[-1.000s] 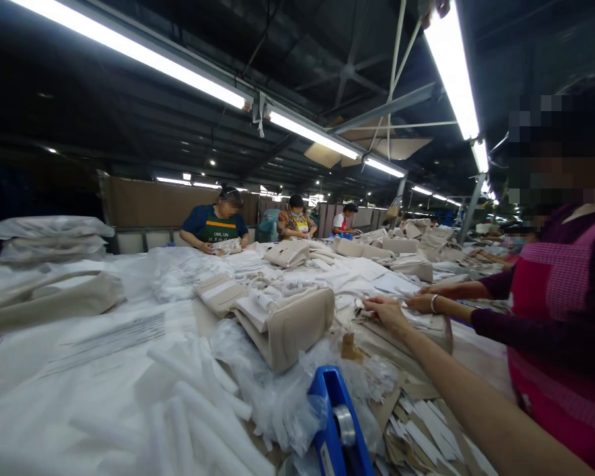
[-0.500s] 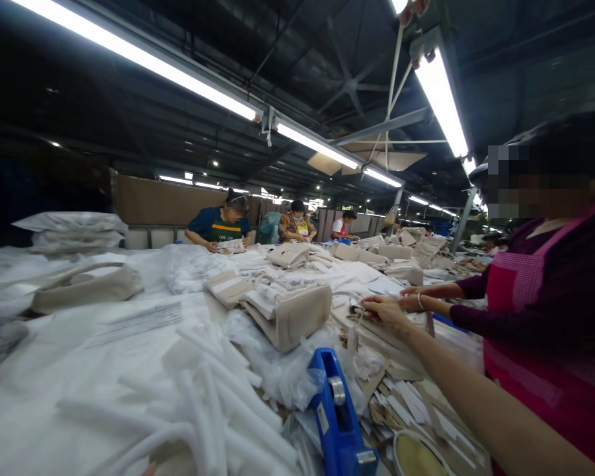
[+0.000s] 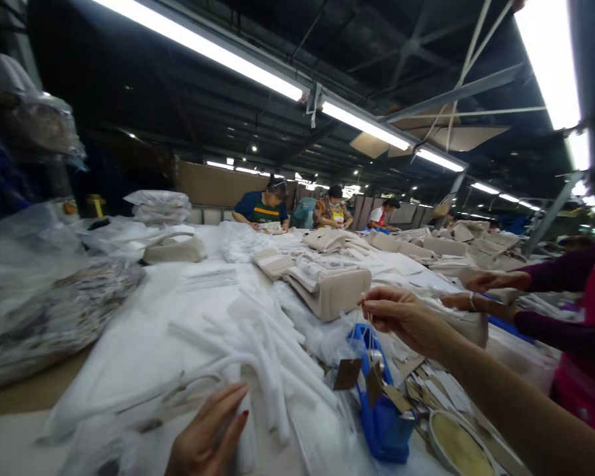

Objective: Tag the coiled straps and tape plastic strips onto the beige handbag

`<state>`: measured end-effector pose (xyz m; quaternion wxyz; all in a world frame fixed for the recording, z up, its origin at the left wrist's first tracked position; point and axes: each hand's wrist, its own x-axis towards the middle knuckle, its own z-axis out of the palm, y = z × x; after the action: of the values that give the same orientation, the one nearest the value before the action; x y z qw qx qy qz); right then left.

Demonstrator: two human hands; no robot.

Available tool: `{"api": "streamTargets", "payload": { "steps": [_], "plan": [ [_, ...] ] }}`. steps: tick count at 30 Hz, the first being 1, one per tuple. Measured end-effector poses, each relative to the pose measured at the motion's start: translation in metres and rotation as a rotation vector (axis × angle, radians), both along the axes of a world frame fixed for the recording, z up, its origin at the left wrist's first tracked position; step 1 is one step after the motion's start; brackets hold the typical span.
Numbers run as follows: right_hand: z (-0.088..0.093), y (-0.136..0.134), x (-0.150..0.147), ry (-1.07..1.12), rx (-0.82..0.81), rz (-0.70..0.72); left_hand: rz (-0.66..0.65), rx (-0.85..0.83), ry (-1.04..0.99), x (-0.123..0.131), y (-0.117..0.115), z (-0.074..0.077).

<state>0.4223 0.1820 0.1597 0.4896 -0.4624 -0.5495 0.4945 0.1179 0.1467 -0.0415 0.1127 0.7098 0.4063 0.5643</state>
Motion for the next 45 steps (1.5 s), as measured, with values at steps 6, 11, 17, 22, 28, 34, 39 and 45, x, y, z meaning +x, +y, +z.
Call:
{"api": "streamTargets", "payload": {
  "steps": [6,11,17,22,28,34,39,45],
  "plan": [
    [-0.048,-0.015,-0.076,-0.016,-0.097,0.301,-0.311,-0.468,-0.147,0.005,-0.012,0.033],
    [-0.072,-0.013,-0.115,-0.028,-0.12,0.396,-0.384,-0.642,-0.179,0.014,-0.015,0.039],
    [-0.07,-0.003,-0.115,-0.046,-0.111,0.326,-0.402,-0.677,-0.202,0.019,-0.014,0.035],
    [-0.071,0.008,-0.102,-0.036,-0.083,0.204,-0.452,-0.703,-0.222,0.017,-0.014,0.038],
    [-0.047,0.034,-0.071,-0.057,0.05,-0.06,-0.458,-0.743,-0.394,0.014,-0.014,0.038],
    [-0.046,0.063,-0.028,-0.3,0.222,-0.311,-0.411,-0.748,-0.491,0.015,-0.012,0.038],
    [-0.087,0.031,-0.055,-0.525,0.356,-0.19,-0.385,-0.773,-0.586,0.014,-0.013,0.039],
    [-0.141,-0.037,-0.126,-0.53,0.229,0.361,-0.37,-0.82,-0.646,0.011,-0.015,0.037]
  ]
}}
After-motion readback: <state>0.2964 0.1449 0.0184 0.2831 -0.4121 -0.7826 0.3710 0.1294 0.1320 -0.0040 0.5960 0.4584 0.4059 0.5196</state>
